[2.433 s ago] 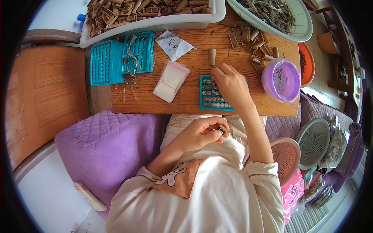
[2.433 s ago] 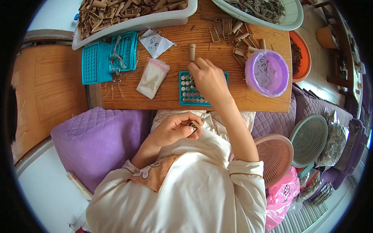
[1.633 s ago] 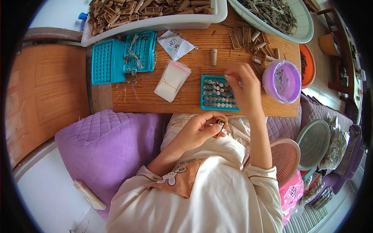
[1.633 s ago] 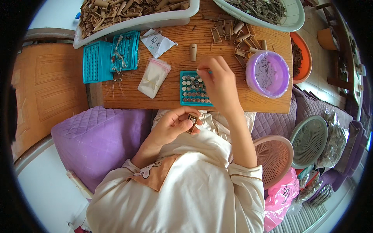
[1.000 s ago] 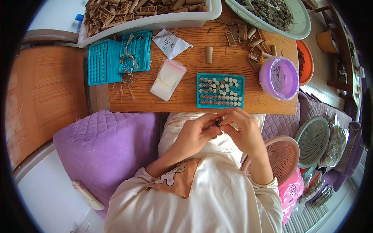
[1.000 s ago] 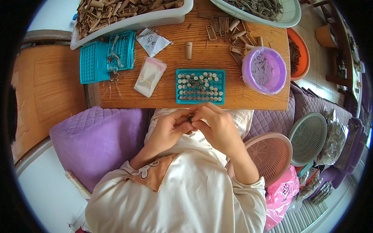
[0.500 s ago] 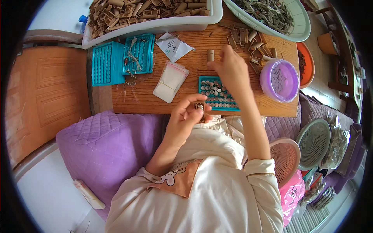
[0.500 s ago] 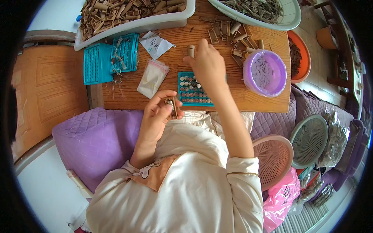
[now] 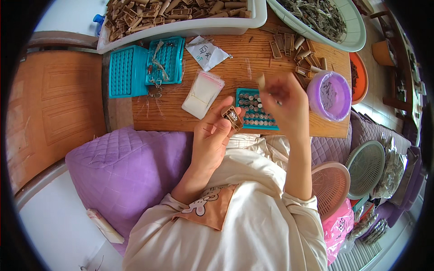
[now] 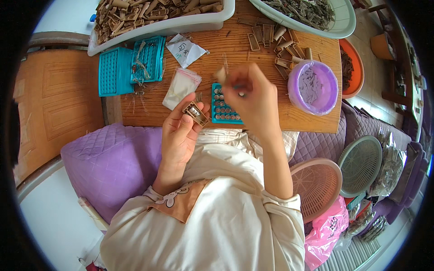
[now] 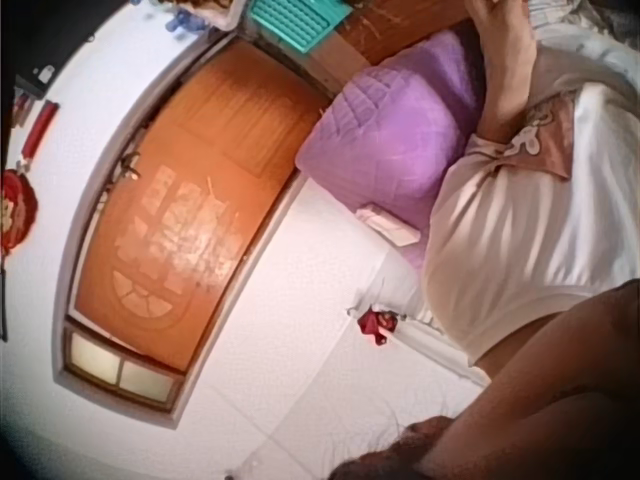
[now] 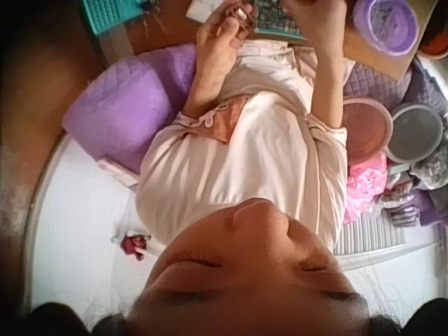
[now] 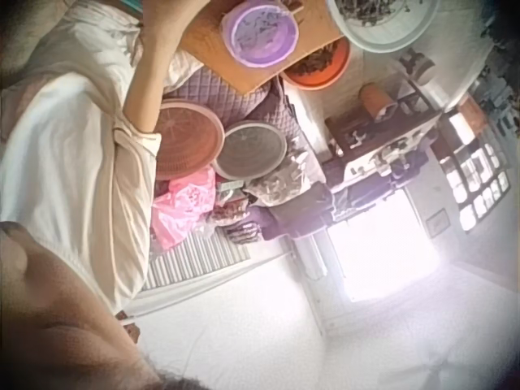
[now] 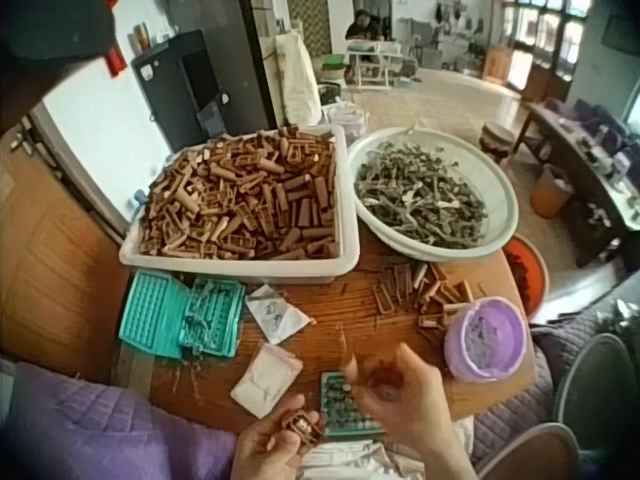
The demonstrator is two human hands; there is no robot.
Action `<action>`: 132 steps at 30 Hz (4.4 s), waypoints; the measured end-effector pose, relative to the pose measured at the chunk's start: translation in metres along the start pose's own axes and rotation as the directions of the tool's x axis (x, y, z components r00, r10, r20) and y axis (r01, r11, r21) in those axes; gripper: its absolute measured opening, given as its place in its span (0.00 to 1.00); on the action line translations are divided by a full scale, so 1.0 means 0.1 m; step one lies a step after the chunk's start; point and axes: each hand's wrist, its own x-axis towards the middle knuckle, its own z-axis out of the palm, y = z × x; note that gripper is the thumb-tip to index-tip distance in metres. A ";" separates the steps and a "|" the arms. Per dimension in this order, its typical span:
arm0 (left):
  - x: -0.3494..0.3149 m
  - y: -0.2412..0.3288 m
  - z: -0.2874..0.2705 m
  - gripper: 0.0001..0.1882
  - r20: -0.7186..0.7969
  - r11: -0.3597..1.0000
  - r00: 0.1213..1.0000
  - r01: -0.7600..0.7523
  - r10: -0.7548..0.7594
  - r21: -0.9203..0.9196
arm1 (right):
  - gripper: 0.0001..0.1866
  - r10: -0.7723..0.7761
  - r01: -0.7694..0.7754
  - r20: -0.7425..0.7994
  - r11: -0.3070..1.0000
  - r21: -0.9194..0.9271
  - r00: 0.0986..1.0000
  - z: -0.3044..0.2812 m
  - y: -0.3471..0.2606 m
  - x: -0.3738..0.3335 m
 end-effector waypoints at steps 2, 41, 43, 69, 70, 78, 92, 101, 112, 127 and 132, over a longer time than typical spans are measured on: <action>0.00 -0.01 0.02 0.19 0.009 1.000 1.000 -0.001 0.001 0.009 | 0.09 -0.005 -0.001 0.031 0.984 0.181 0.999 -0.04 -0.05 -0.23; 0.08 -0.29 0.18 0.23 0.070 0.989 0.996 -0.058 0.048 0.138 | 0.09 0.011 0.019 0.172 0.985 -0.173 0.985 -0.39 0.01 -0.54; 0.10 -0.17 0.14 0.23 0.058 0.985 0.998 -0.008 -0.002 0.173 | 0.08 0.089 -0.106 -0.100 0.976 -0.192 0.991 -0.71 0.03 -0.40; 0.08 -0.18 0.10 0.21 0.162 0.969 0.957 0.228 -0.242 0.100 | 0.12 0.130 -0.208 -0.184 0.832 -0.515 0.974 -1.45 0.24 0.07; 0.08 -0.18 0.10 0.21 0.182 0.968 0.953 0.229 -0.244 0.100 | 0.11 0.164 -0.246 -0.225 0.879 -0.409 0.960 -1.46 0.23 0.06; 0.03 -0.10 0.20 0.20 0.195 0.787 0.835 0.551 -0.515 -0.277 | 0.05 -0.098 0.086 -0.049 0.975 -0.207 0.994 -1.08 -0.03 -0.21; -0.05 -0.11 0.32 0.22 0.226 0.772 0.764 0.631 -0.604 -0.069 | 0.03 -0.137 0.163 0.334 0.985 -0.051 0.933 -0.67 -0.20 -0.33; -0.04 -0.18 0.28 0.22 0.330 0.830 0.774 0.554 -0.540 0.061 | 0.04 -0.196 0.273 0.447 0.955 -0.113 0.873 -0.69 -0.18 -0.28; -0.04 -0.23 0.34 0.17 0.211 0.702 0.687 0.713 -0.695 -0.007 | 0.06 -0.115 0.178 0.583 0.983 -0.051 0.804 -0.78 -0.01 -0.19; -0.01 -0.31 0.31 0.18 0.187 0.683 0.675 0.730 -0.713 -0.029 | 0.06 -0.067 0.130 0.500 0.987 -0.092 0.864 -0.72 0.07 -0.30; 0.05 -0.40 0.32 0.21 0.241 0.654 0.627 0.755 -0.741 0.047 | 0.07 0.014 -0.016 0.572 1.000 -0.002 0.820 -0.84 0.09 -0.33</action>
